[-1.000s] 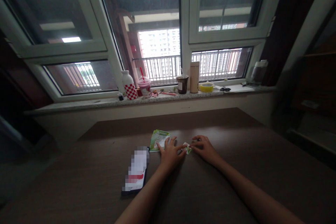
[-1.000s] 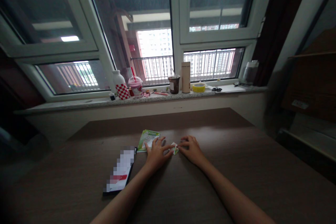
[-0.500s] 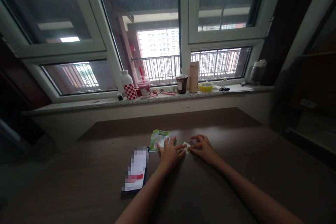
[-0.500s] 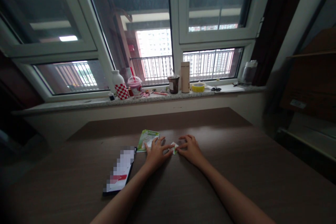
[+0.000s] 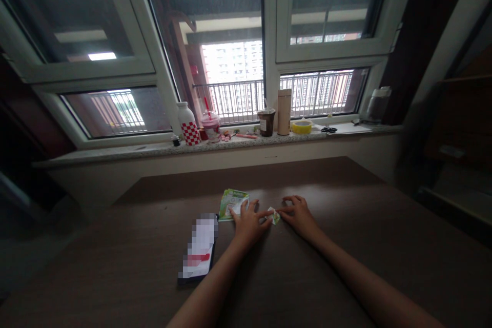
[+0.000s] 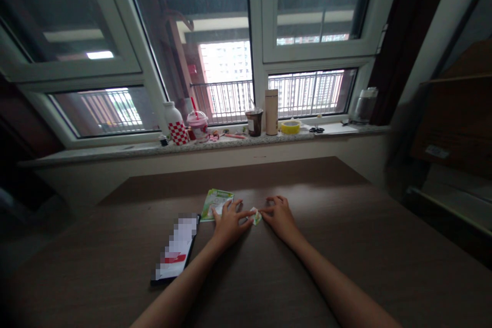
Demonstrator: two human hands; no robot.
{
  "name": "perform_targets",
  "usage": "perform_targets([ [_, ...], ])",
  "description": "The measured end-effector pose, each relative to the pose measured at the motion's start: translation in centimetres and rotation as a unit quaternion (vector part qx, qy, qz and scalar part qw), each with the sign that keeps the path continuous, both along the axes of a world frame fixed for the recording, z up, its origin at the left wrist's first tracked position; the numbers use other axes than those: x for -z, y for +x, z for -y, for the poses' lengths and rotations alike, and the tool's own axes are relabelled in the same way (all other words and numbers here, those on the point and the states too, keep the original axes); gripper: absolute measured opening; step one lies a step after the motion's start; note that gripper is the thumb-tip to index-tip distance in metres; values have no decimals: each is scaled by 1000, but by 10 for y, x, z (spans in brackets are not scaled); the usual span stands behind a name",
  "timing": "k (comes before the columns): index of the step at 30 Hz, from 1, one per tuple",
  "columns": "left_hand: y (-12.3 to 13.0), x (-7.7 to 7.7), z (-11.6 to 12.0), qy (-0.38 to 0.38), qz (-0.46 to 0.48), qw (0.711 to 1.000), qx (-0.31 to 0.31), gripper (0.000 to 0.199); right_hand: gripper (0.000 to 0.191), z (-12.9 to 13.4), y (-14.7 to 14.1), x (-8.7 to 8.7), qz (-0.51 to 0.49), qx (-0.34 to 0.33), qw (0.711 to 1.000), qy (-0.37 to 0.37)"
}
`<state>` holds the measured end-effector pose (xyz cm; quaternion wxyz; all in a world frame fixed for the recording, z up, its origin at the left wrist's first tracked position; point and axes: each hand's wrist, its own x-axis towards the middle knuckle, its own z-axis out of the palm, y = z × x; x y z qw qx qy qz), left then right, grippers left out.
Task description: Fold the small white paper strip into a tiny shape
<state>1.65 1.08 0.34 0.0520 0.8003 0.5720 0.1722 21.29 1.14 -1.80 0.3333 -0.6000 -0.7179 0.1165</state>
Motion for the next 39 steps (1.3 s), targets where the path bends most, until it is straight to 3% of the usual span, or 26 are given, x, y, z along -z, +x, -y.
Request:
perform_targets([
  [15, 0, 1, 3, 11, 10, 1000, 13, 27, 18, 0, 3, 4, 2, -2, 1000, 16],
  [21, -1, 5, 1, 17, 27, 999, 13, 27, 26, 2, 2, 4, 8, -27, 999, 45],
  [27, -2, 4, 1, 7, 53, 998, 18, 26, 21, 6, -1, 2, 30, -71, 996, 51],
  [39, -5, 0, 2, -12, 58, 998, 15, 33, 19, 2, 0, 6, 20, -53, 997, 55],
])
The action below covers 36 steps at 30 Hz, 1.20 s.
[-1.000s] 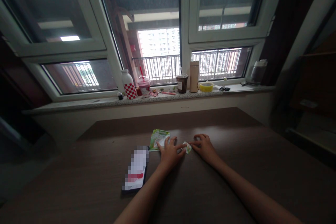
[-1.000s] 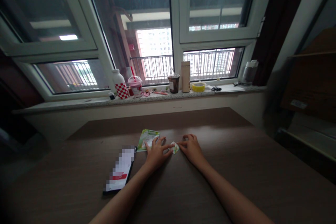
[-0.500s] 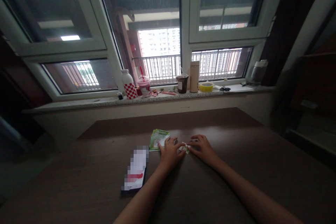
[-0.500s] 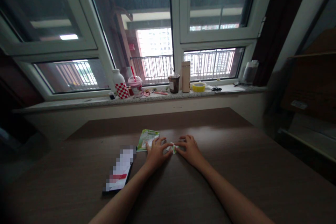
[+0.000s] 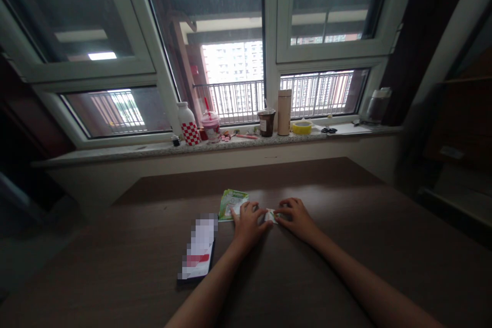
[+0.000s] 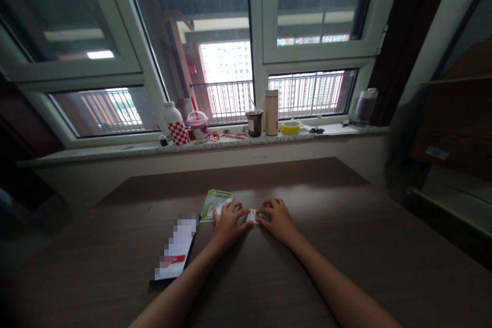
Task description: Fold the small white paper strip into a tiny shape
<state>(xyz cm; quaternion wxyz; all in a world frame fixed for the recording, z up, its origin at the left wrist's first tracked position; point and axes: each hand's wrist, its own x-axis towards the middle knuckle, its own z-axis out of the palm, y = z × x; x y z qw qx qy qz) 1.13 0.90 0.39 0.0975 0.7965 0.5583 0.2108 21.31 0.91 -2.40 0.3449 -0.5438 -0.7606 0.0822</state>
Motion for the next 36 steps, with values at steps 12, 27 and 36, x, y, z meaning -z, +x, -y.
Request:
perform_targets([
  [12, 0, 0, 1, 18, 14, 1000, 1, 21, 20, -1, 1, 2, 6, 2, 1000, 7],
  [27, 1, 1, 0, 18, 28, 999, 3, 19, 14, 2, 1, -5, -9, -27, 1000, -9],
  [36, 2, 1, 0, 23, 26, 999, -6, 17, 10, 1, 2, -5, -17, -84, 996, -19],
])
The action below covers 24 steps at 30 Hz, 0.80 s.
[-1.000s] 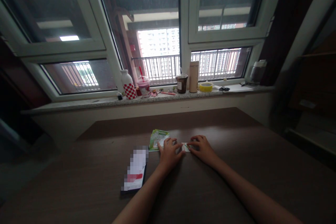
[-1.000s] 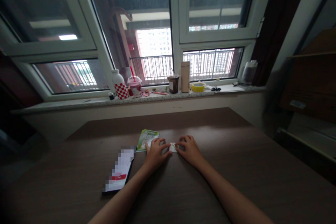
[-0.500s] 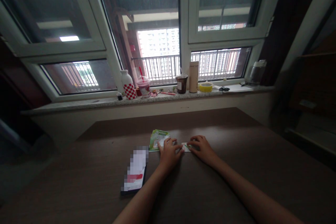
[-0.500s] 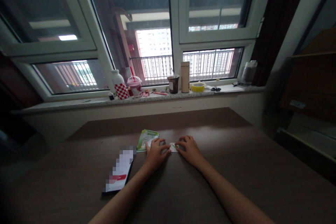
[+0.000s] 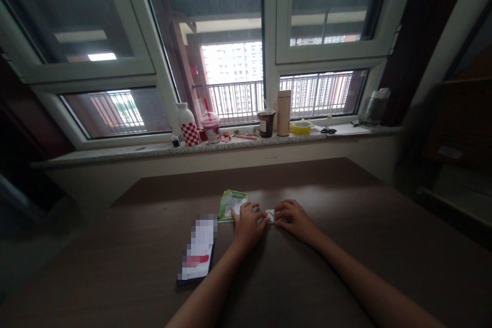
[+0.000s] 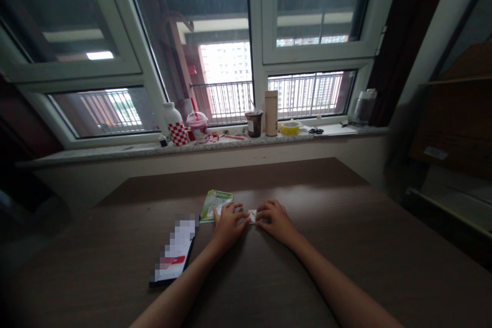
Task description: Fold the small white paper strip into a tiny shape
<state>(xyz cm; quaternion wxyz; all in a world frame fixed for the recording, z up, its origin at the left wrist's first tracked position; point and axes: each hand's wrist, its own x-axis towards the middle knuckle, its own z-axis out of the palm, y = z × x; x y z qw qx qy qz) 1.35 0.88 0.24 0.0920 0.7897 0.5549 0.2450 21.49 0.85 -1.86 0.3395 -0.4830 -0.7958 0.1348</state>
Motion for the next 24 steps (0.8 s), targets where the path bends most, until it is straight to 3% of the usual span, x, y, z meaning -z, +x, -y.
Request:
perform_targets([
  [12, 1, -3, 1, 8, 0, 1000, 5, 17, 11, 2, -2, -4, -17, -7, 1000, -6],
  [17, 0, -4, 3, -10, -19, 999, 41, 34, 10, 1, -2, -1, -23, -8, 1000, -10],
  [24, 1, -2, 2, -9, -24, 999, 29, 23, 10, 1, -2, -1, -14, 15, 1000, -9],
])
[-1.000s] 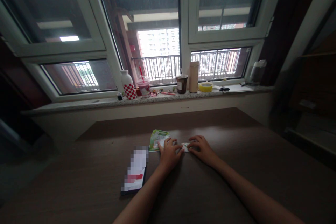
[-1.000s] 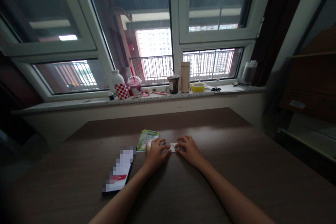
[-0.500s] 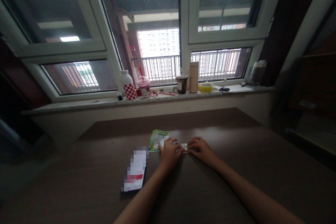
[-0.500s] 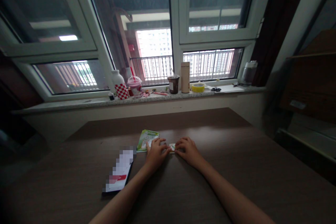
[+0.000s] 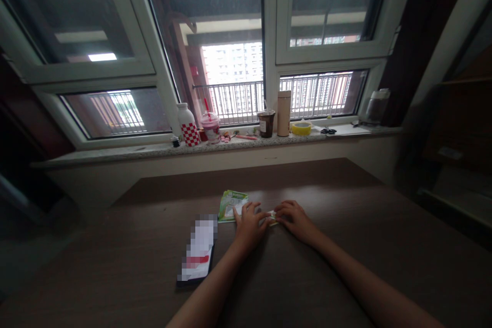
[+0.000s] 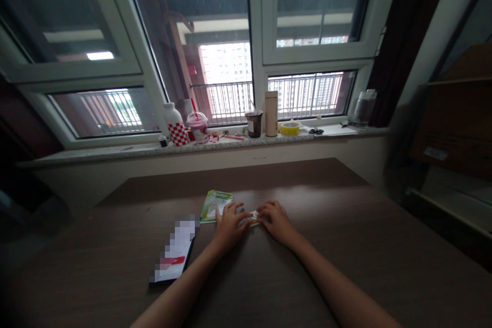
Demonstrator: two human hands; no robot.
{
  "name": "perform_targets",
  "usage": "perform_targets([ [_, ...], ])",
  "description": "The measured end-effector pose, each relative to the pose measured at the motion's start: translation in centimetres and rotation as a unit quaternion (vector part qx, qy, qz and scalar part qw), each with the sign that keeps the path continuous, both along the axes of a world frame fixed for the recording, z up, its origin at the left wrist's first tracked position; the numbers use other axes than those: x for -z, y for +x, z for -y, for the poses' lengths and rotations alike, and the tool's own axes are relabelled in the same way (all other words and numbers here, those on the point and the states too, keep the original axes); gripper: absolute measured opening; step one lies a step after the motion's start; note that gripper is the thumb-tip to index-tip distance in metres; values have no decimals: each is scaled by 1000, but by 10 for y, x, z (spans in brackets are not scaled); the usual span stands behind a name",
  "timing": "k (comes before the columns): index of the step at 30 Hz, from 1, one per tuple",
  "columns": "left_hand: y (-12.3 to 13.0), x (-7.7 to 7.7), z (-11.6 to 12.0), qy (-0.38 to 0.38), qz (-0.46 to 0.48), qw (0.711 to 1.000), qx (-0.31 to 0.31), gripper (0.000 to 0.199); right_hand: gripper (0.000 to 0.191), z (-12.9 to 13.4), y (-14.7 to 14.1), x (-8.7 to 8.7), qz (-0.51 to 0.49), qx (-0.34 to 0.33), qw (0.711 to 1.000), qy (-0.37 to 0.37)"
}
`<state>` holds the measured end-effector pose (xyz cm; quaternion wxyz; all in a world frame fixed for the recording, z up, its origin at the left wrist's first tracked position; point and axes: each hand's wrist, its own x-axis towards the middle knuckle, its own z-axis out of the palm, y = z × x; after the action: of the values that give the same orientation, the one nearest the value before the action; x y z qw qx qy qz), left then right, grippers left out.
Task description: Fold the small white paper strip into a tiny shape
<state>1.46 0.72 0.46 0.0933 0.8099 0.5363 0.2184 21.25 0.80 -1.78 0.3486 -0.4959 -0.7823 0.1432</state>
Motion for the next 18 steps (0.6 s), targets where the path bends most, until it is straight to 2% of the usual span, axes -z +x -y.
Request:
perform_targets([
  [10, 1, -2, -2, -5, 5, 1000, -14, 19, 13, 3, -2, 0, 5, 26, 1000, 13],
  [18, 7, 1, -8, -13, -4, 999, -42, 18, 17, 1, -4, 2, 30, 45, 999, -6],
])
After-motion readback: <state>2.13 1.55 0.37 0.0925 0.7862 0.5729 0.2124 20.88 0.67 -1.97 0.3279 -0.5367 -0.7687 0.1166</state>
